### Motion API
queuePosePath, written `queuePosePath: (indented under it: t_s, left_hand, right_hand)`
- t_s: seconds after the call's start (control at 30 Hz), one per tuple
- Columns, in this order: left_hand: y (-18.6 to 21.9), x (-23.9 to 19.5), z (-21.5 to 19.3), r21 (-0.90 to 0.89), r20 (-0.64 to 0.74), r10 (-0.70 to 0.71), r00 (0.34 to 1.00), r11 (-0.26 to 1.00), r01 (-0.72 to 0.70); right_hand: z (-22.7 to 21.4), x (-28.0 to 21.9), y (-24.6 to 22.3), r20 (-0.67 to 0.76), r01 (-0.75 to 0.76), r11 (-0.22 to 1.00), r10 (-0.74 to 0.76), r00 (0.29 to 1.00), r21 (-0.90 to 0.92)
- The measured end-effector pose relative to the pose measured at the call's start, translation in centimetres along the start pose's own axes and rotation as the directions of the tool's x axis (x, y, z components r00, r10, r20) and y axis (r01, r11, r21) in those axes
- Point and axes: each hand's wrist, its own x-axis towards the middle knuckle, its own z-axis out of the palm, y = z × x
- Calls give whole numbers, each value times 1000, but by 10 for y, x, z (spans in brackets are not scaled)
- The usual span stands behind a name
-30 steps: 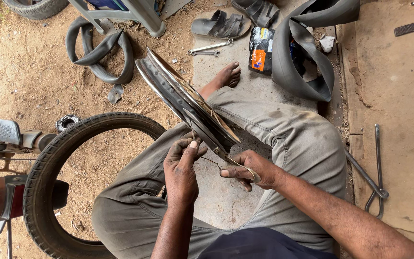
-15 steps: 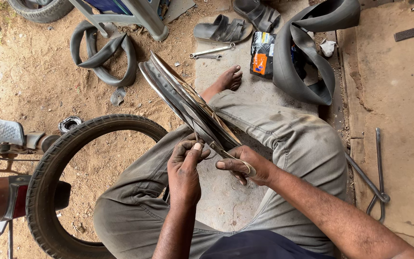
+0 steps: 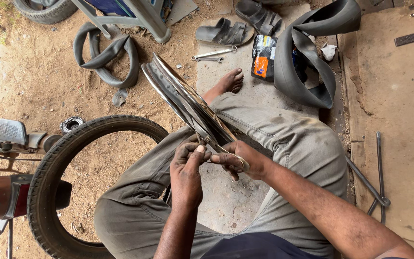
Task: The person uses a pair of large shears to cut and remove a rubber strip from a motorcycle wheel rim. They then use the shears to cut a piece of rubber from a tire tube. The person is sitting on the ground in a workshop environment.
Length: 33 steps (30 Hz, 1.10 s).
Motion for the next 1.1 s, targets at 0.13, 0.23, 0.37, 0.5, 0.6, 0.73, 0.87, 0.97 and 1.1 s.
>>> queuePosePath:
  t_s: [0.13, 0.23, 0.37, 0.5, 0.6, 0.73, 0.87, 0.97, 1.1]
  left_hand:
    - [-2, 2, -1, -39, 4, -2, 1000, 999, 2]
    - [-1, 2, -1, -36, 3, -12, 1000, 999, 12]
    - [3, 0, 0, -22, -1, -8, 1000, 1000, 8]
    - [4, -2, 0, -8, -12, -1, 1000, 1000, 1]
    - [0, -3, -1, -11, 5, 8, 1000, 1000, -8]
    - [-2, -5, -1, -17, 23, 22, 999, 1000, -22]
    - [-1, -4, -1, -19, 11, -7, 1000, 1000, 7]
    - [-3, -5, 0, -8, 15, -13, 1000, 1000, 13]
    - [-7, -5, -1, -39, 38, -2, 999, 999, 4]
  right_hand:
    - [6, 2, -11, -22, 10, 1000, -11, 1000, -16]
    - [7, 0, -11, -32, 18, 999, -19, 999, -29]
    - [5, -1, -4, -45, 38, 998, -40, 998, -46]
    - [2, 0, -5, -39, 5, 1000, -6, 999, -26]
    - [3, 1, -14, -13, -13, 997, 12, 1000, -80]
    - [3, 9, -31, 4, -46, 999, 46, 999, -13]
    - [3, 9, -30, 10, -27, 998, 26, 1000, 61]
    - [2, 7, -23, 6, 7, 997, -7, 1000, 77]
    - [2, 2, -18, -53, 4, 1000, -4, 999, 2]
